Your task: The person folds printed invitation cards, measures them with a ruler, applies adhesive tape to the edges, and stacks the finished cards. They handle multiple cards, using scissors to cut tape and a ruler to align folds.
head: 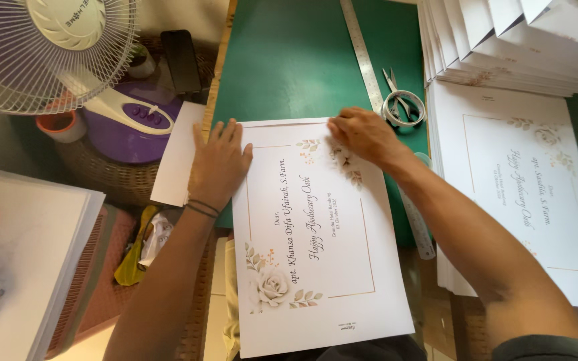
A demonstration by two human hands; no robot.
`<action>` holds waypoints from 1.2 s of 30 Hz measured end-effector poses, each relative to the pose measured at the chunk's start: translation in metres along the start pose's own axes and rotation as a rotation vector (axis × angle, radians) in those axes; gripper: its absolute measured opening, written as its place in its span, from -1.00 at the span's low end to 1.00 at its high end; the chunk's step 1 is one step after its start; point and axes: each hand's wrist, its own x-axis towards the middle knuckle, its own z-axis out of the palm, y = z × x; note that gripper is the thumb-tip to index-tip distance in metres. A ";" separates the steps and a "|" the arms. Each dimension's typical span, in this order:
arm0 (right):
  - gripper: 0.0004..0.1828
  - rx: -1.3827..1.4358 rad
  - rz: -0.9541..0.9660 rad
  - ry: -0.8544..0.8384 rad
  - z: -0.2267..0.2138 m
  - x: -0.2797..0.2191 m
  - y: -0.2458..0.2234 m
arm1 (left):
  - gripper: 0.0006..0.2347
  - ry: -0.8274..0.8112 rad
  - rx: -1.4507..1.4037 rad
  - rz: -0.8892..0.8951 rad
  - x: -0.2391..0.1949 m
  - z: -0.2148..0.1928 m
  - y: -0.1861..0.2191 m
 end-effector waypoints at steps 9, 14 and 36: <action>-0.88 -0.287 0.042 0.103 0.031 -0.018 -0.019 | -0.57 0.046 0.085 -0.165 -0.011 0.006 0.022; -0.59 0.062 -0.230 0.355 0.090 0.031 -0.101 | -0.54 0.034 0.182 -0.171 -0.018 0.016 0.029; -0.89 -0.007 -0.168 -0.103 0.105 0.194 -0.105 | -0.46 0.015 0.073 -0.158 -0.023 0.010 0.033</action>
